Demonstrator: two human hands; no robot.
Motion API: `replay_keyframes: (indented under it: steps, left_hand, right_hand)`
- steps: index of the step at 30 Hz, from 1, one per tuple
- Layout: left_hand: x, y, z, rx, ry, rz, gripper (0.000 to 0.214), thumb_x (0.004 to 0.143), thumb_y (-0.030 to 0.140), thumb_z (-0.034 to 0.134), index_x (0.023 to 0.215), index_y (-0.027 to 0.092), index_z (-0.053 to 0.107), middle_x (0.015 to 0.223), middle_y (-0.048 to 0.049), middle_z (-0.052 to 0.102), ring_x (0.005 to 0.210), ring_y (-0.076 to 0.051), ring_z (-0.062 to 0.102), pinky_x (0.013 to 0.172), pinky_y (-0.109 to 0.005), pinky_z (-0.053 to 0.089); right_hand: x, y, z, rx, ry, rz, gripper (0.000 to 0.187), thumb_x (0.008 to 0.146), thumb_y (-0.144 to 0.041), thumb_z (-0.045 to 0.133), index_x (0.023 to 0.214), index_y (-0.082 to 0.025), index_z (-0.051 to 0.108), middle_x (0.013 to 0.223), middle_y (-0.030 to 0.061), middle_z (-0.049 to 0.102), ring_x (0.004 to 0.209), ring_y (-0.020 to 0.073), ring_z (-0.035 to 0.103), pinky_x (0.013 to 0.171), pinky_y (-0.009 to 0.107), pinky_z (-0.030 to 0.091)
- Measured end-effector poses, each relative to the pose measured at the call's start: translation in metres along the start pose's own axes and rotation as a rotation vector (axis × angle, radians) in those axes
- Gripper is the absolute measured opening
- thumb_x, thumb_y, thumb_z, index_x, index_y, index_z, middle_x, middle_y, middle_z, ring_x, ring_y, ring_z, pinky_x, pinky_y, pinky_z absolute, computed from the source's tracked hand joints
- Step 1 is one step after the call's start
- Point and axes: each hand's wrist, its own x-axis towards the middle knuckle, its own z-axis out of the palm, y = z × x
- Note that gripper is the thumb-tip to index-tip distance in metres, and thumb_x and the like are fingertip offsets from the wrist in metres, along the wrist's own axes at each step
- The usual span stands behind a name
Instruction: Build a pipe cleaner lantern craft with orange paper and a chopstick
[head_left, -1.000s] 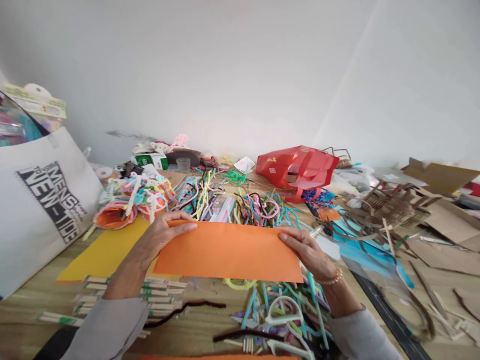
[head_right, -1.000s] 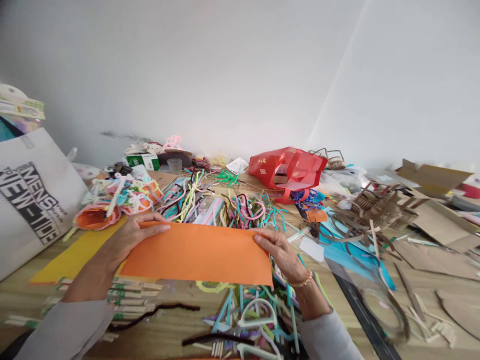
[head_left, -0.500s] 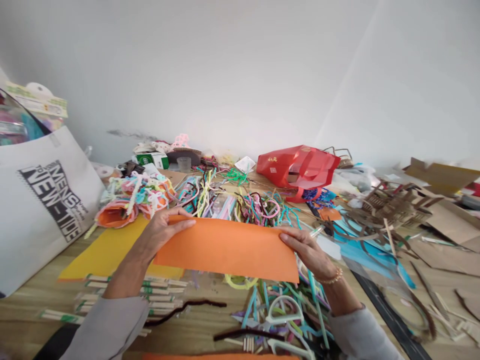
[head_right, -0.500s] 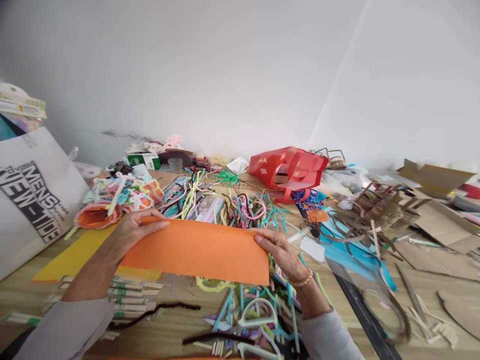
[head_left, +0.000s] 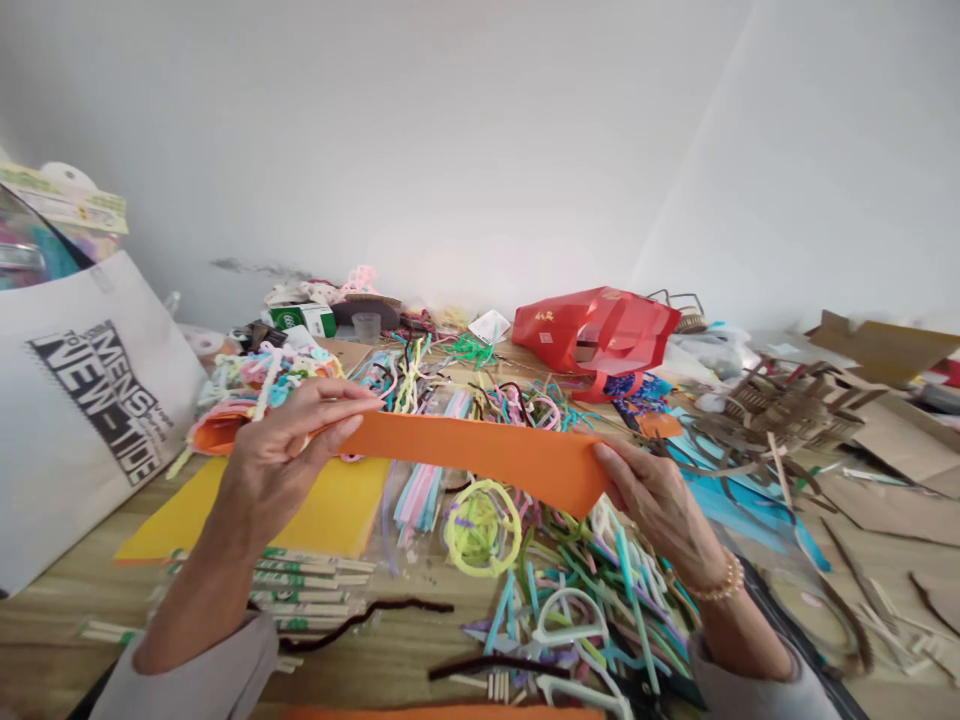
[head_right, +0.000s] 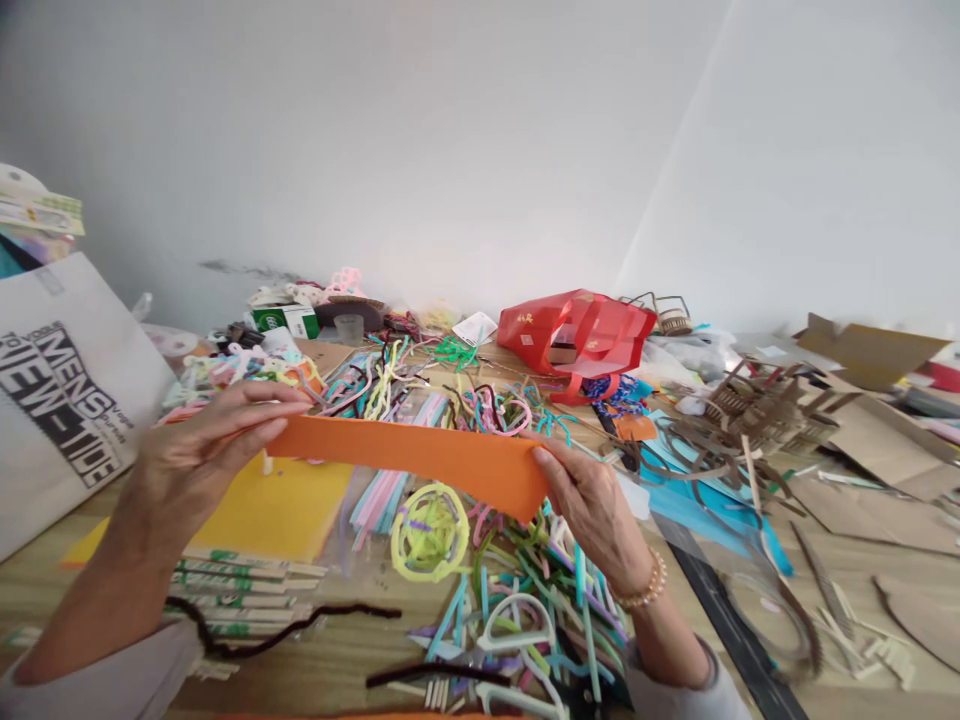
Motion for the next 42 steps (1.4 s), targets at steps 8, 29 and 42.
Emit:
replay_keyframes:
  steps: [8,29,42]
  left_hand:
    - [-0.004,0.009,0.01,0.017,0.063,0.177,0.023,0.088,0.021,0.055,0.098,0.031,0.072,0.111,0.0012,0.064,0.107,-0.02,0.058,0.094,-0.033,0.046]
    - [-0.045,-0.038,0.046,-0.064,0.028,-0.523,0.073,0.078,0.053,0.061,0.139,0.018,0.043,0.065,0.0033,0.055,0.064,-0.015,0.056,0.071,-0.028,0.051]
    - [-0.062,-0.07,0.044,-0.151,-0.325,-0.581,0.057,0.076,0.048,0.06,0.122,0.015,0.062,0.062,0.0016,0.053,0.057,-0.015,0.051,0.057,-0.025,0.046]
  right_hand:
    - [-0.002,0.0,-0.009,0.086,-0.093,0.066,0.054,0.091,-0.058,0.041,0.119,-0.019,0.065,0.04,-0.0022,0.051,0.033,0.0127,0.045,0.039,0.024,0.036]
    - [0.005,0.039,0.01,0.761,-0.174,0.17,0.03,0.078,-0.042,0.071,0.1,-0.023,0.074,0.103,0.0089,0.07,0.091,0.0212,0.063,0.064,0.026,0.054]
    - [0.008,0.051,0.008,0.817,-0.165,0.231,0.024,0.075,-0.038,0.074,0.091,-0.021,0.075,0.09,0.0064,0.07,0.082,0.0183,0.063,0.06,0.024,0.051]
